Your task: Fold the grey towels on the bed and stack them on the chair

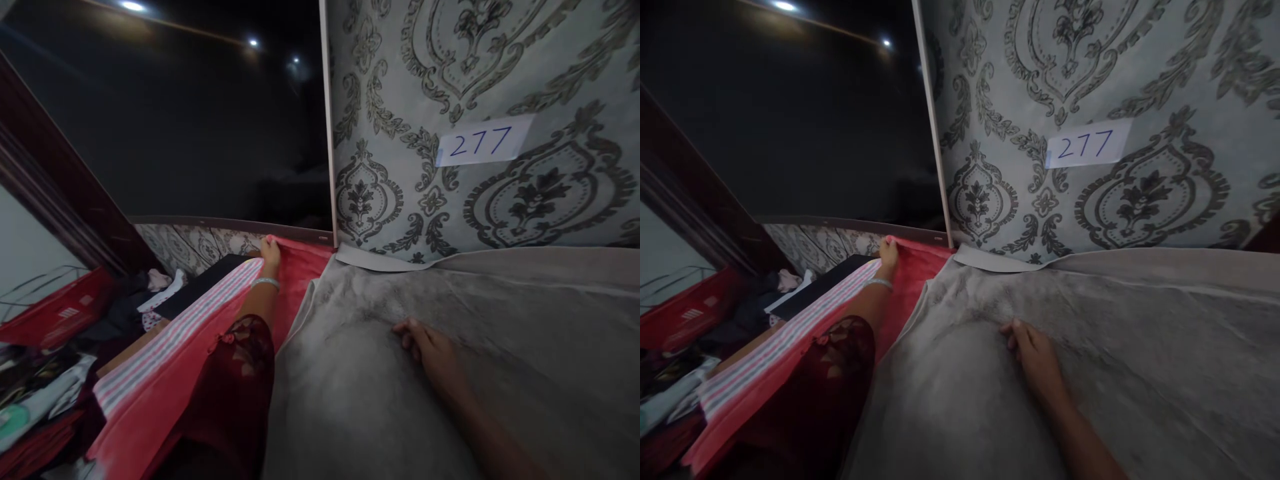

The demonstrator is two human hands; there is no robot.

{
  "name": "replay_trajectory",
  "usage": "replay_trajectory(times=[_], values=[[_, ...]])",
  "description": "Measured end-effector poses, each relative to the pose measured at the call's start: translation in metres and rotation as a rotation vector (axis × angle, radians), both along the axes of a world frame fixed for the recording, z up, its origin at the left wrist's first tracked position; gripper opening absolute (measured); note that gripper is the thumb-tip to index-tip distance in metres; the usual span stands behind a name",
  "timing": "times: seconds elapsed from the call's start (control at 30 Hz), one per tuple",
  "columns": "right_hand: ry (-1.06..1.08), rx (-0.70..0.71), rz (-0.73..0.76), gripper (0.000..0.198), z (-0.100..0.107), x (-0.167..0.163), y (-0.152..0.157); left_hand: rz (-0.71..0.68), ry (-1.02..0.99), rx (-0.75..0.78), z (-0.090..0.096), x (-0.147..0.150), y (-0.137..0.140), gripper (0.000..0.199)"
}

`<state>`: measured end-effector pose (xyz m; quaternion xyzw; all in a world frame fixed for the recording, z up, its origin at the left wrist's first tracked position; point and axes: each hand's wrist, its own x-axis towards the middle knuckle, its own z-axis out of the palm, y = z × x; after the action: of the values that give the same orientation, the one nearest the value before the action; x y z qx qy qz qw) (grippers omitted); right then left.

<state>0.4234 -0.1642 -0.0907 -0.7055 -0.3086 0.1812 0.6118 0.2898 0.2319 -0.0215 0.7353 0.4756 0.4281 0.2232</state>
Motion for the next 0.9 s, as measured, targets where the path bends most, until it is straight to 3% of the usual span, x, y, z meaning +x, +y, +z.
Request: replay_trajectory(times=[0.13, 0.33, 0.43, 0.53, 0.63, 0.9], values=[[-0.012, -0.031, -0.005, 0.068, 0.000, 0.001, 0.000, 0.002, 0.134, -0.043, -0.028, 0.004, 0.010, 0.037], [0.011, -0.092, -0.026, 0.068, 0.004, -0.001, -0.002, -0.050, 0.317, -0.088, -0.055, 0.020, 0.027, 0.072], [0.025, -0.116, -0.031, 0.070, 0.007, -0.002, -0.003, 0.025, 0.499, -0.090, -0.056, 0.024, 0.036, 0.076], [0.024, -0.128, -0.034, 0.070, 0.007, -0.002, -0.003, 0.098, 0.675, -0.020, -0.056, 0.022, 0.038, 0.064], [0.006, -0.120, -0.045, 0.068, 0.004, -0.001, -0.003, 0.149, 0.722, 0.057, -0.053, 0.018, 0.032, 0.054], [-0.047, -0.115, -0.045, 0.066, -0.001, 0.001, -0.005, -0.026, 0.884, 0.135, -0.034, 0.003, -0.013, 0.032]])
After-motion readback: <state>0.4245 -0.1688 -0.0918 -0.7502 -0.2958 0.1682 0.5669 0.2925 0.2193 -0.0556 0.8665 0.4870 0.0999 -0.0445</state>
